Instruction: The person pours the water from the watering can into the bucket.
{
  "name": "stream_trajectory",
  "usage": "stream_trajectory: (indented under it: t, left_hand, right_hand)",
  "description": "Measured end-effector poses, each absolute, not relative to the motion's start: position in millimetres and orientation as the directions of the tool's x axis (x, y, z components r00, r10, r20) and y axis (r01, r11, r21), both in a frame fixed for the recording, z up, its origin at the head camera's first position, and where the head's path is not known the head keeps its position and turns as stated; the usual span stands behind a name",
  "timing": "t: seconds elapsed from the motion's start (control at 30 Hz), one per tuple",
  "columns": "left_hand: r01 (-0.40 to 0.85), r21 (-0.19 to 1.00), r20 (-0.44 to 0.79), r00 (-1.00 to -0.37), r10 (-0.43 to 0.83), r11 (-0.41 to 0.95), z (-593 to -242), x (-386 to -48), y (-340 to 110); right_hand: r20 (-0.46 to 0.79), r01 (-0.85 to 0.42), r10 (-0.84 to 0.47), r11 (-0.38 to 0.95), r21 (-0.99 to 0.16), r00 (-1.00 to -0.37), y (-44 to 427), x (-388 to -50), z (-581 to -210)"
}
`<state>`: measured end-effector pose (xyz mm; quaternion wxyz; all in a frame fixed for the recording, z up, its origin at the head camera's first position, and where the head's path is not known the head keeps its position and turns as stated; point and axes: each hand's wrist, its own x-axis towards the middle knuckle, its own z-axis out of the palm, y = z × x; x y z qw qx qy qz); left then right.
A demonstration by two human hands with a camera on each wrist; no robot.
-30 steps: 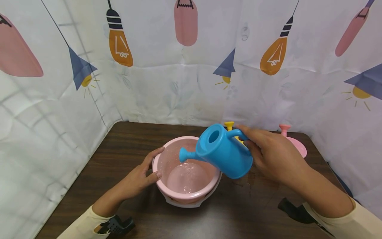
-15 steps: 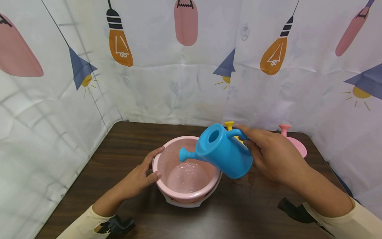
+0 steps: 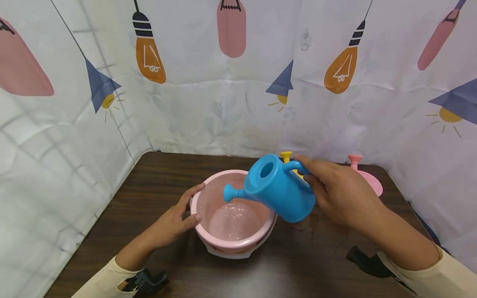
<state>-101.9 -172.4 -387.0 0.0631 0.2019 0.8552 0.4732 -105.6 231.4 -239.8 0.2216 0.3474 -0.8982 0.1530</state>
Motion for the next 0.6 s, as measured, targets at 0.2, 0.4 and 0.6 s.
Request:
stream_trajectory:
  t: [0.2,0.4,0.6]
  left_hand:
    - [0.281,0.835,0.077,-0.911,0.405,0.474,-387.2,-102.1,-172.2]
    - [0.27,0.837,0.065,-0.912,0.404,0.476,-387.3,-102.6,-172.2]
    - [0.27,0.838,0.066,-0.913,0.403,0.475,-387.6,-102.6,-172.3]
  right_hand:
    - [0.5,-0.686,-0.553,0.717,-0.121,-0.667,231.9,-105.8,-240.1]
    - [0.502,-0.689,-0.555,0.715,-0.119,-0.663,230.8,-105.3,-239.7]
    - [0.501,-0.687,-0.555,0.718,-0.115,-0.664,230.8,-105.6,-239.8]
